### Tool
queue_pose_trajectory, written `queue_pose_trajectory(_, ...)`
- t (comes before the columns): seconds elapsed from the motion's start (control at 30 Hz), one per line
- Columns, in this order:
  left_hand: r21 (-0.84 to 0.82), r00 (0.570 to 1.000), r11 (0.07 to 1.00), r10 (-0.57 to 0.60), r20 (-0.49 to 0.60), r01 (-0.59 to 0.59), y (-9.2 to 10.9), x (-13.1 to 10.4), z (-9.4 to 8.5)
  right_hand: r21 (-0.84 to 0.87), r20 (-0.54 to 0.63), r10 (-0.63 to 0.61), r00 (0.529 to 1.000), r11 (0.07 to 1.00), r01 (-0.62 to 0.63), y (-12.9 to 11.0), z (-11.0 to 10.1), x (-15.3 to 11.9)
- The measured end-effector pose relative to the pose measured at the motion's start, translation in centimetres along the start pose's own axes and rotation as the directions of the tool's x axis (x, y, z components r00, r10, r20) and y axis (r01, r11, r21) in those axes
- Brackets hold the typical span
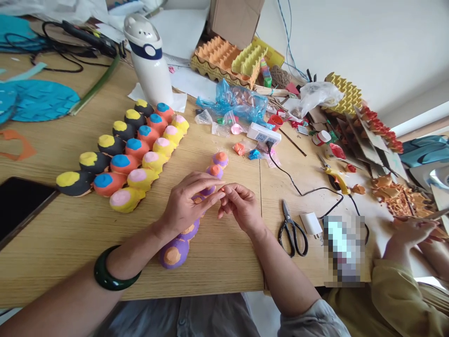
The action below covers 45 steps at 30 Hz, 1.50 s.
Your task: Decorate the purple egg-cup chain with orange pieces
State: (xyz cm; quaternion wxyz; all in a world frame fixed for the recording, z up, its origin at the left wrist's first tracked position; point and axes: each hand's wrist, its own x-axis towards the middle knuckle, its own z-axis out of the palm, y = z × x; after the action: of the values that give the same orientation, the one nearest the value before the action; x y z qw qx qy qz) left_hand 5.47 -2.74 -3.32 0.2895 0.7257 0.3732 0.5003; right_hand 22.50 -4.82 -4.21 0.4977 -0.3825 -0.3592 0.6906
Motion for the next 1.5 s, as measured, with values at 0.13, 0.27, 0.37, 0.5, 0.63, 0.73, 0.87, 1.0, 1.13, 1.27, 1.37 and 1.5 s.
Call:
queue_pose_trajectory(0.13, -0.002, 1.000, 1.000, -0.004, -0.009, 0.004, 0.02, 0.13, 0.00, 0.009, 0.044, 0.036, 0.998, 0.999, -0.037, -0.14, 0.12, -0.07)
queue_pose_trajectory(0.27, -0.021, 0.996, 0.996, 0.086, -0.026, -0.086, -0.12, 0.00, 0.10, 0.059, 0.034, 0.040, 0.999, 0.997, -0.042, -0.13, 0.09, 0.04)
queue_pose_trajectory(0.37, -0.005, 0.994, 0.994, 0.106, -0.019, -0.106, -0.39, -0.12, 0.21, 0.082, 0.025, 0.041, 0.999, 0.996, -0.043, -0.11, -0.04, 0.19)
queue_pose_trajectory(0.5, -0.004, 0.988, 0.988, 0.153, -0.038, -0.153, -0.67, -0.11, 0.22, 0.113, 0.082, 0.085, 0.993, 0.989, -0.094, -0.23, -0.09, 0.23)
queue_pose_trajectory(0.63, 0.005, 0.983, 0.984, 0.179, -0.025, -0.179, -0.58, -0.05, 0.13, 0.145, 0.112, 0.110, 0.988, 0.981, -0.125, -0.35, -0.04, 0.21)
queue_pose_trajectory(0.73, 0.017, 0.986, 0.986, 0.165, -0.004, -0.165, -0.51, -0.08, 0.14, 0.157, 0.087, 0.100, 0.991, 0.981, -0.112, -0.40, -0.07, 0.26)
queue_pose_trajectory(0.87, 0.008, 0.985, 0.985, 0.171, -0.008, -0.171, -0.63, -0.10, 0.20, 0.176, 0.105, 0.117, 0.988, 0.975, -0.134, -0.47, -0.09, 0.32)
queue_pose_trajectory(1.0, 0.008, 0.984, 0.984, 0.177, -0.019, -0.177, -0.67, -0.08, 0.10, 0.181, 0.141, 0.157, 0.977, 0.967, -0.181, -0.48, -0.05, 0.31)
queue_pose_trajectory(1.13, 0.009, 0.988, 0.988, 0.153, 0.005, -0.153, -0.53, -0.05, -0.04, 0.171, 0.097, 0.153, 0.983, 0.971, -0.168, -0.44, -0.09, 0.35)
queue_pose_trajectory(1.27, 0.012, 0.991, 0.991, 0.131, 0.017, -0.131, -0.54, -0.04, 0.01, 0.167, 0.075, 0.143, 0.987, 0.974, -0.154, -0.44, -0.20, 0.42)
queue_pose_trajectory(1.37, 0.010, 0.989, 0.989, 0.149, 0.008, -0.149, -0.70, -0.02, 0.14, 0.177, 0.089, 0.153, 0.984, 0.970, -0.167, -0.47, -0.24, 0.47)
queue_pose_trajectory(1.5, 0.015, 0.988, 0.988, 0.154, -0.010, -0.154, -0.88, -0.03, 0.14, 0.176, 0.096, 0.160, 0.982, 0.969, -0.175, -0.45, -0.19, 0.47)
